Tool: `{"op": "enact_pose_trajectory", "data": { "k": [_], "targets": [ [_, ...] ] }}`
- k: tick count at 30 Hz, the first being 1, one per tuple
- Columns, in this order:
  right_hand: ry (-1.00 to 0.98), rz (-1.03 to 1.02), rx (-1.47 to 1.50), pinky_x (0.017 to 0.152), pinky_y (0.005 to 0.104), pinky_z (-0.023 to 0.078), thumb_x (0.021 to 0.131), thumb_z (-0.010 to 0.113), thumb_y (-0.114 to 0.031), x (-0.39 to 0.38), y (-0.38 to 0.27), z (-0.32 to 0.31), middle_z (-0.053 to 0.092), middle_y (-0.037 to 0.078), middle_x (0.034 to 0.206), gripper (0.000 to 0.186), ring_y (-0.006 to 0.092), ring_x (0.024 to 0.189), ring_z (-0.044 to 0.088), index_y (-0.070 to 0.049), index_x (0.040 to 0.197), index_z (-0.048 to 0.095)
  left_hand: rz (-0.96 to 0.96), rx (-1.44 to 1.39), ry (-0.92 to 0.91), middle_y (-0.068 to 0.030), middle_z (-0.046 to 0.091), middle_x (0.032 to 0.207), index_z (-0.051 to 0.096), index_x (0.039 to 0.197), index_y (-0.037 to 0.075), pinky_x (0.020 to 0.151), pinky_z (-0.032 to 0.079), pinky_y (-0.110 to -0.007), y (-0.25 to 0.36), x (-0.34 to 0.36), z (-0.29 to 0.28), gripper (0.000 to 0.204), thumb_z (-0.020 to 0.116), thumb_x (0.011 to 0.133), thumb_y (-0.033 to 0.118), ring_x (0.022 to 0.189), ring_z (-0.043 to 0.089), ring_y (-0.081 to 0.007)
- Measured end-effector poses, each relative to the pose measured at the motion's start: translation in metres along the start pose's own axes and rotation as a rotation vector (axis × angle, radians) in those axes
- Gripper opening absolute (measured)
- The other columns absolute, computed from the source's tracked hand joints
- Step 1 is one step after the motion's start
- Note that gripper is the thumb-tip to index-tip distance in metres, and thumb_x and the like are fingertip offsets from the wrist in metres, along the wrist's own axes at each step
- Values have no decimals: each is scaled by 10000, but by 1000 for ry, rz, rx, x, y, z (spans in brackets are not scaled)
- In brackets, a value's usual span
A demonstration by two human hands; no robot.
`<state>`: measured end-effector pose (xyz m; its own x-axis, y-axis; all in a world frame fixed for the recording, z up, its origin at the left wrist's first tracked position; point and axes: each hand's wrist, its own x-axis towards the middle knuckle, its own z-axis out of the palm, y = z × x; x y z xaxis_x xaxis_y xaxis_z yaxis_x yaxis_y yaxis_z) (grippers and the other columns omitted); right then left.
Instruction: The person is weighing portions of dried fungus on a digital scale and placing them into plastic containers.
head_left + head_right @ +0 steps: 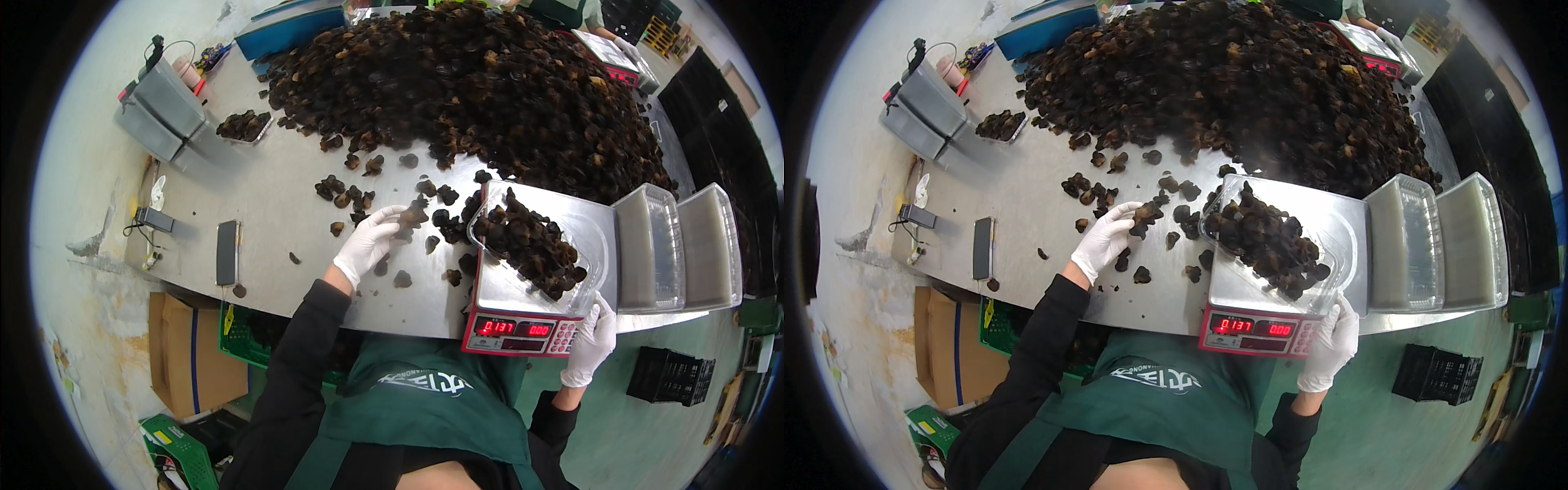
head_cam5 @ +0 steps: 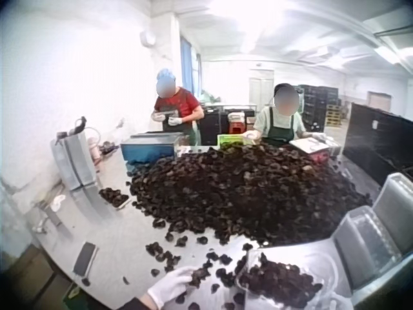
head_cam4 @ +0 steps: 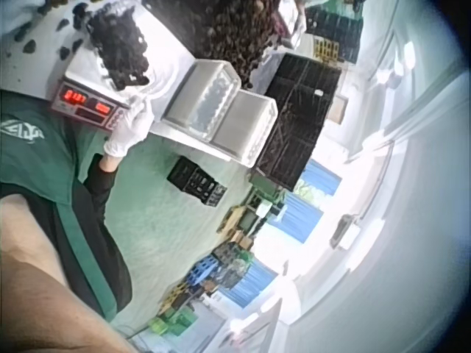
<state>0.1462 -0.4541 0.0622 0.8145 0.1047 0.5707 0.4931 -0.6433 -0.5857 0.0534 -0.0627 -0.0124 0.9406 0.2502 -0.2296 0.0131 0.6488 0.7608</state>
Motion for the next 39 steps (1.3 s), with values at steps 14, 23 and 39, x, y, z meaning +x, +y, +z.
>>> {"op": "enact_pose_trajectory", "data": {
  "k": [14,23,39],
  "targets": [
    [6,36,-21,750,287,505,951,573,-66,-4,0,-10,680,120,936,166,176,815,643,27,1066,650,709,1048,-417,-81,681,989,676,1040,43,792,513,-287,19,18,175,247,582,834,-54,888,658,-188],
    [-17,93,-35,718,304,508,931,579,-40,-6,-1,-17,655,136,892,164,220,769,645,15,1065,655,543,1093,-637,-88,685,902,673,1033,79,721,507,-281,-18,57,259,215,552,862,28,767,646,-176],
    [44,57,-10,685,310,528,900,610,-18,-6,8,-15,678,148,880,174,227,771,673,33,1060,654,860,1282,-59,-114,648,1086,693,1040,24,866,495,-311,-1,10,154,222,636,831,-28,994,625,-240]
  ]
}}
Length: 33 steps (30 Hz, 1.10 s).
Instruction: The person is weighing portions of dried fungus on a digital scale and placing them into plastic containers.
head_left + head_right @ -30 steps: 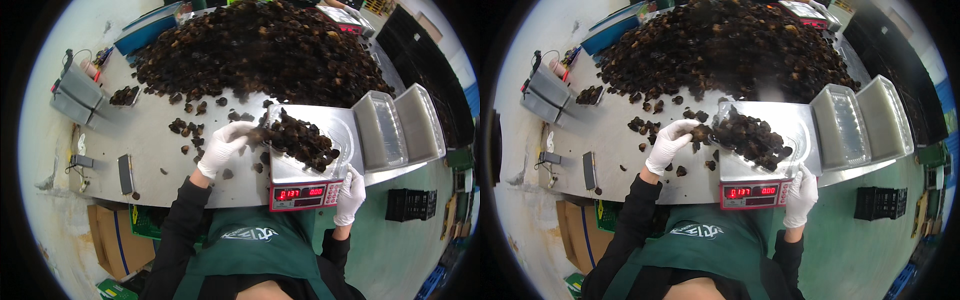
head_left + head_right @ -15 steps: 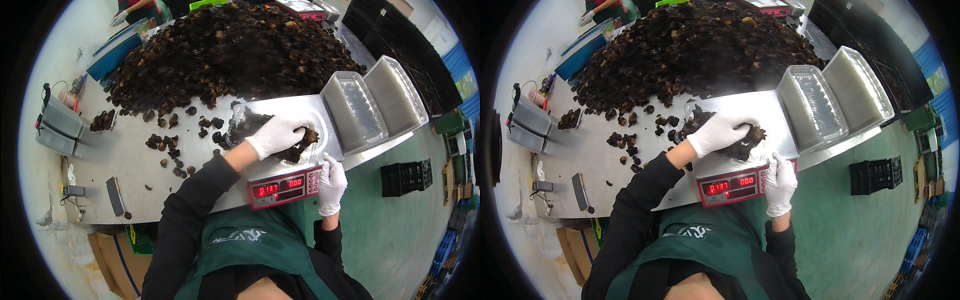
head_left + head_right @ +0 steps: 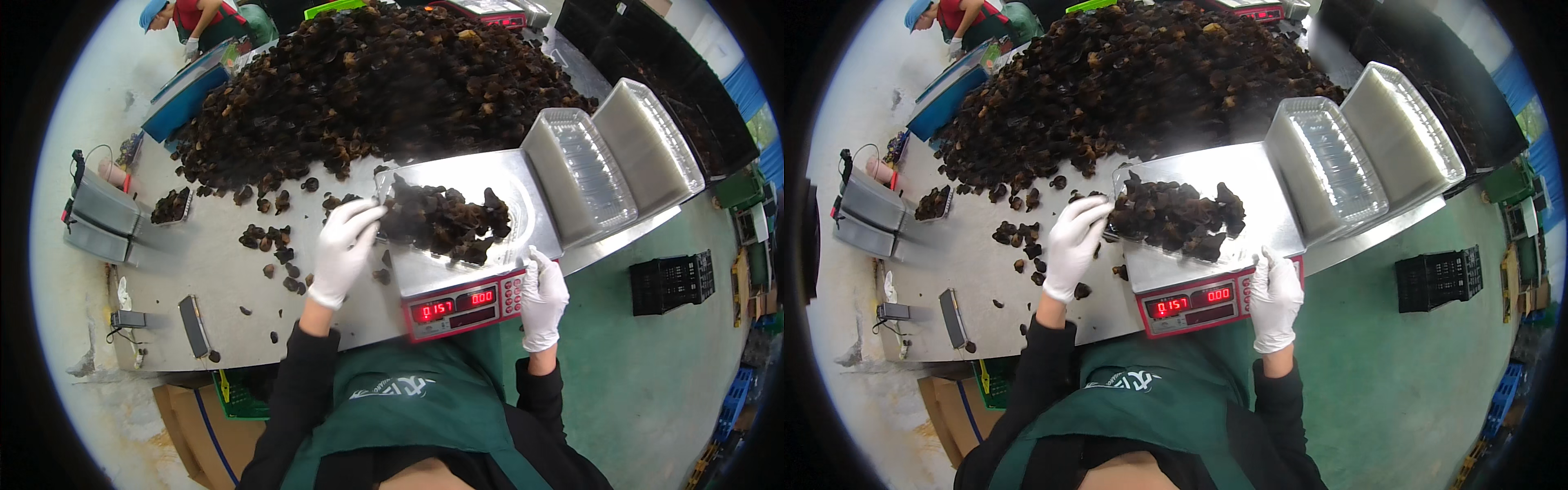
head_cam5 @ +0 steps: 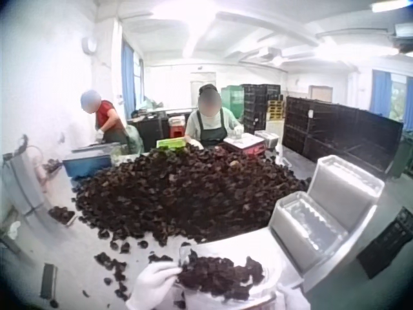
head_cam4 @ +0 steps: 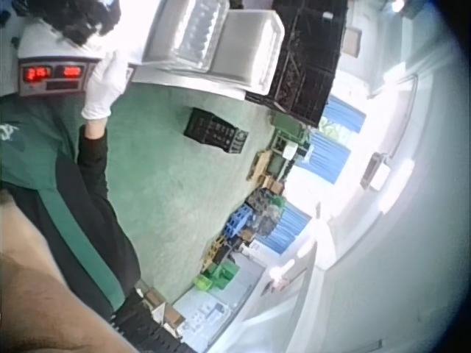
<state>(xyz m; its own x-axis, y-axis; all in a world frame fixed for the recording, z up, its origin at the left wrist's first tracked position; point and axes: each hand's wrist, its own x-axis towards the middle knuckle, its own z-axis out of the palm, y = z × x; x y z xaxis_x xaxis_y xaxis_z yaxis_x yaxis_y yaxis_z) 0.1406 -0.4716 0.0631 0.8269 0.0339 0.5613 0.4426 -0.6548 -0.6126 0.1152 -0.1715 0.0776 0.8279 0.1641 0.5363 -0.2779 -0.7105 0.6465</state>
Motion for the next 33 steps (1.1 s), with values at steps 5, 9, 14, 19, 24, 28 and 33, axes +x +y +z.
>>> {"op": "enact_pose_trajectory", "data": {
  "k": [5,9,14,19,24,28,33],
  "targets": [
    [-11,3,49,700,286,517,936,573,-21,2,-6,1,664,121,877,175,179,773,657,39,1083,645,-328,120,69,-108,655,1053,682,1032,19,846,497,-323,-54,-103,-50,195,614,854,-19,962,635,-247],
    [16,-29,10,698,263,498,947,574,-44,0,-4,7,680,101,876,157,141,738,616,30,1054,662,-416,228,53,-112,653,1033,679,1026,17,845,499,-328,-69,-151,-73,188,609,856,-20,957,638,-260],
    [-33,37,67,707,288,520,928,586,-32,-1,-14,6,698,123,878,146,173,769,663,45,1019,670,-422,247,64,-124,661,1010,673,1029,26,843,502,-328,-73,-157,-80,177,601,869,15,950,642,-268],
    [-19,-7,41,733,283,517,939,576,-29,-5,-2,1,701,112,874,130,175,780,662,45,975,677,-461,285,80,-114,649,1043,668,1069,56,845,503,-348,-83,-153,-77,229,628,843,41,964,625,-283],
    [-17,66,71,728,284,517,941,586,-42,-8,2,-2,704,111,877,133,169,772,659,41,981,682,-479,411,-37,-122,579,1243,631,1205,135,946,446,-397,-91,-148,-78,395,678,813,141,1123,541,-309],
    [-31,35,50,724,280,515,943,585,-44,-10,3,0,704,110,883,136,164,773,653,42,984,681,-391,588,-186,-142,499,1356,567,1308,234,976,402,-441,-97,-152,-70,517,691,806,223,1193,471,-352],
    [-54,56,69,706,279,511,935,596,-52,-11,-4,2,697,105,856,134,163,749,646,39,984,682,-308,514,-218,-128,570,1237,655,1163,132,932,445,-396,-106,-153,-54,343,654,820,121,1096,525,-328]
  ]
}}
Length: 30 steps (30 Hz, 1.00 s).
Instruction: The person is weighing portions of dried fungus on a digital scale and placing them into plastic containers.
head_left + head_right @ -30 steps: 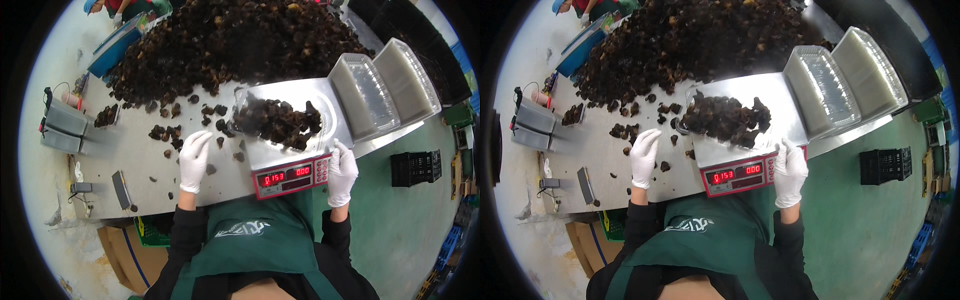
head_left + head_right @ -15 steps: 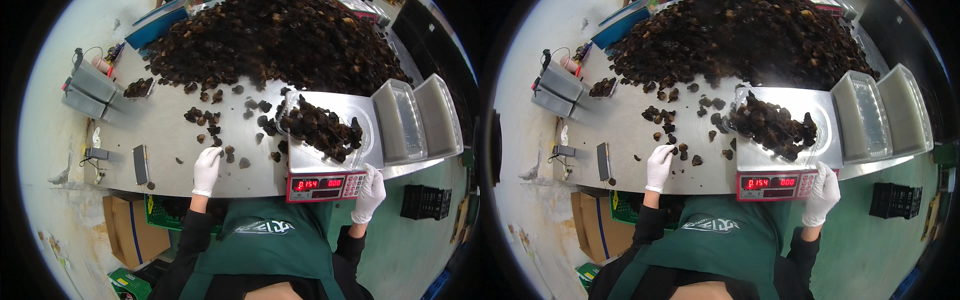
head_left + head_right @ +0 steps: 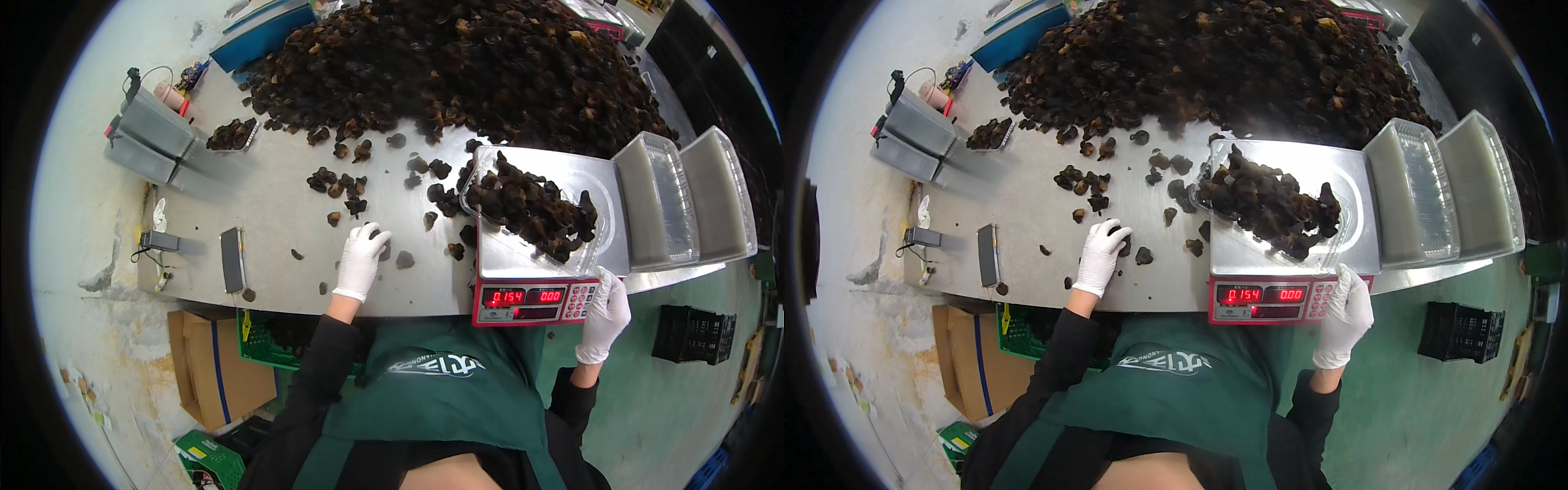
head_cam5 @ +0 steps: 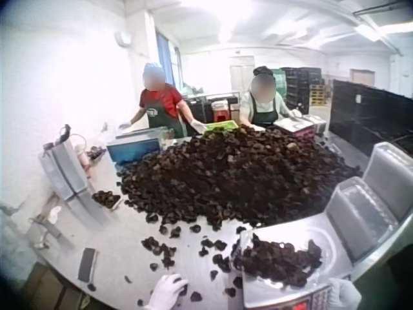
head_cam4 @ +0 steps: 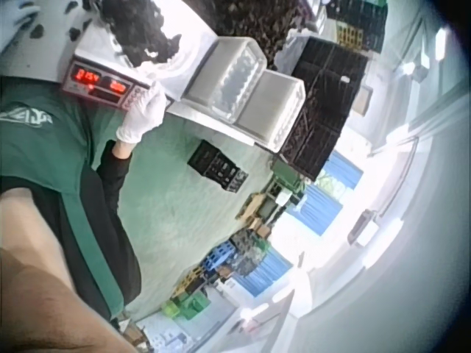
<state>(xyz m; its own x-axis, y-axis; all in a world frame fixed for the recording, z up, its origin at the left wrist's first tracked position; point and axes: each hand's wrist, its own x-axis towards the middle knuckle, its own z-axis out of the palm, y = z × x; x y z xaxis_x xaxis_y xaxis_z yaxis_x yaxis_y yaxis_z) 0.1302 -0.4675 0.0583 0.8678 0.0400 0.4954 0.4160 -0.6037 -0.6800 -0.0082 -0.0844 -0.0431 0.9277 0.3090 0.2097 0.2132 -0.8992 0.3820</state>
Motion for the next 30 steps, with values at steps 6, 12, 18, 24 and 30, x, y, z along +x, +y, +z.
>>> {"op": "enact_pose_trajectory", "data": {
  "k": [6,12,18,24,30],
  "targets": [
    [-12,-54,-47,704,266,497,941,594,-51,2,-1,-2,681,98,825,128,151,730,629,41,973,676,121,-9,56,-123,571,1175,650,1135,122,908,464,-397,17,-5,-12,393,628,751,42,1036,543,-328],
    [14,-24,-24,717,287,513,929,604,-44,0,2,0,695,118,840,119,178,750,658,43,960,679,94,-120,21,-91,610,1008,683,990,99,813,509,-364,3,2,0,323,594,718,-50,961,571,-291],
    [11,5,6,696,281,512,929,613,-61,-1,3,-5,696,109,835,125,167,732,651,35,963,685,-239,-784,-38,-32,679,955,695,991,-9,759,506,-235,28,45,-5,190,611,827,-57,872,625,-102],
    [31,-4,2,685,277,511,928,619,-65,-2,8,2,691,108,827,131,160,719,642,33,990,680,367,-820,127,-72,648,1043,689,1016,31,776,541,-273,188,112,-52,306,565,782,-123,941,629,-178],
    [-93,31,-121,797,348,508,968,575,-182,18,-2,23,678,185,1010,288,286,898,664,24,1166,617,977,-331,2,-87,594,1007,620,1103,79,822,474,-369,266,144,-2,335,602,770,106,936,594,-243]
  ]
}}
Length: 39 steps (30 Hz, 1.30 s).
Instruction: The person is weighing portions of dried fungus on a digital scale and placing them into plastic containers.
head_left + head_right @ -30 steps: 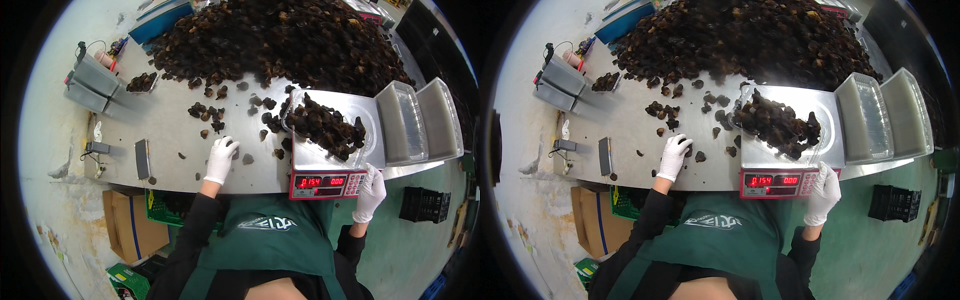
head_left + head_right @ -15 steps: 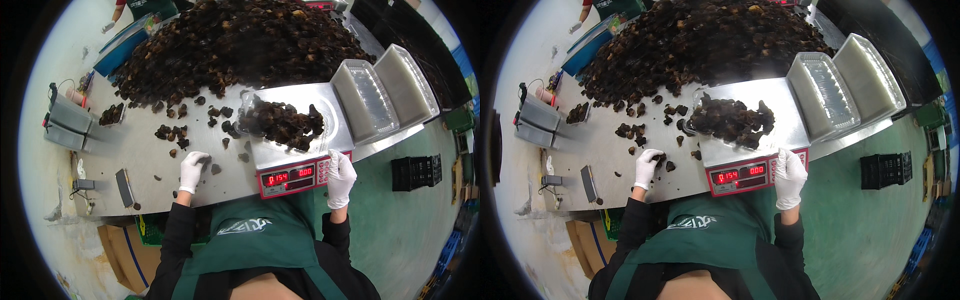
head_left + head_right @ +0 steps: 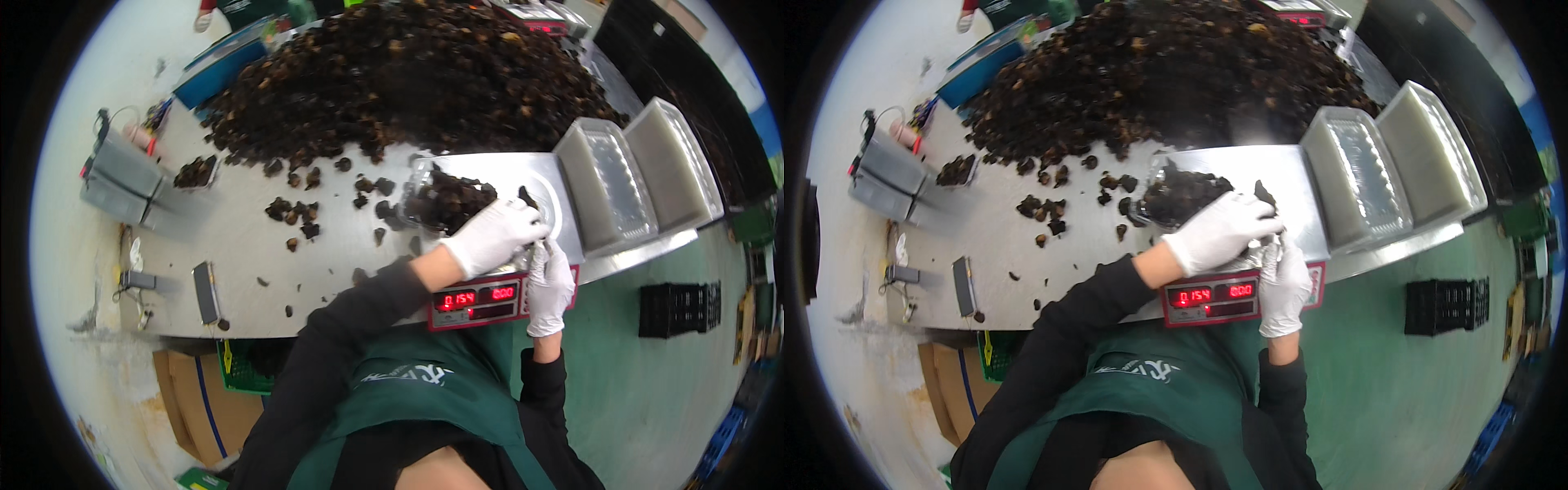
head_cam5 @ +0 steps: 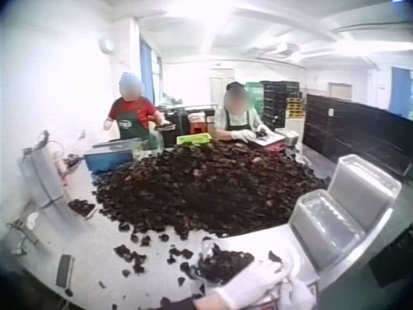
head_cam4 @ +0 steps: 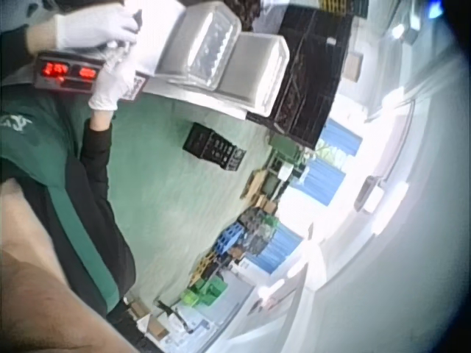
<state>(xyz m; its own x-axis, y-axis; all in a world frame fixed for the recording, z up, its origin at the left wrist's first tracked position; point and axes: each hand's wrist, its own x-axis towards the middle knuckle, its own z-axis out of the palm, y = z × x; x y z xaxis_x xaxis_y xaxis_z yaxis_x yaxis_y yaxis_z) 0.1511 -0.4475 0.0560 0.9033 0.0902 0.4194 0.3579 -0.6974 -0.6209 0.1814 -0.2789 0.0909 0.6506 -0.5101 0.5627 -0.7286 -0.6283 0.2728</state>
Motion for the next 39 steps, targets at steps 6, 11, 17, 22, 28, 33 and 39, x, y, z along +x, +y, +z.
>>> {"op": "enact_pose_trajectory", "data": {
  "k": [6,11,17,22,28,33,39],
  "targets": [
    [21,-128,-35,772,362,514,961,565,-141,3,13,7,678,174,998,262,297,868,668,10,1170,613,-106,-20,137,-70,591,1146,622,1114,88,899,435,-371,8,-13,-26,332,649,787,139,1043,574,-234],
    [45,30,150,731,296,520,957,560,-75,-1,7,6,689,128,948,189,208,821,676,20,1099,640,-514,216,228,-126,654,1068,662,1055,43,863,490,-388,-33,-98,-73,262,637,796,75,982,620,-293],
    [131,4,76,765,309,519,969,559,-97,0,15,6,683,115,993,218,159,838,642,37,1127,627,-992,668,73,-123,536,1225,647,1057,92,937,431,-433,-71,-297,-72,270,659,789,125,1119,510,-318],
    [207,76,260,853,303,504,978,542,-70,-1,5,5,669,110,1057,241,169,931,631,55,1175,602,-1130,489,-104,-81,588,1009,665,934,119,821,466,-405,-23,-342,-93,164,681,778,167,986,557,-284],
    [265,-26,136,879,304,506,963,533,-5,3,3,-5,665,131,1115,232,186,976,642,66,1173,600,-1159,438,15,-110,606,1129,679,1028,132,853,492,-414,-35,-319,-128,206,640,832,184,1017,569,-315],
    [255,-78,126,866,300,502,954,539,2,4,-9,-14,682,138,1057,210,186,955,647,75,1135,618,-997,524,48,-155,527,1307,552,1308,212,904,484,-416,-117,-304,-103,431,594,879,189,1052,542,-358],
    [276,-31,115,852,276,487,959,531,0,-4,0,-29,680,100,1039,187,147,931,628,50,1108,631,-922,492,-138,-105,610,1054,652,1041,88,842,492,-411,-130,-287,-72,280,581,782,8,996,559,-314]
  ]
}}
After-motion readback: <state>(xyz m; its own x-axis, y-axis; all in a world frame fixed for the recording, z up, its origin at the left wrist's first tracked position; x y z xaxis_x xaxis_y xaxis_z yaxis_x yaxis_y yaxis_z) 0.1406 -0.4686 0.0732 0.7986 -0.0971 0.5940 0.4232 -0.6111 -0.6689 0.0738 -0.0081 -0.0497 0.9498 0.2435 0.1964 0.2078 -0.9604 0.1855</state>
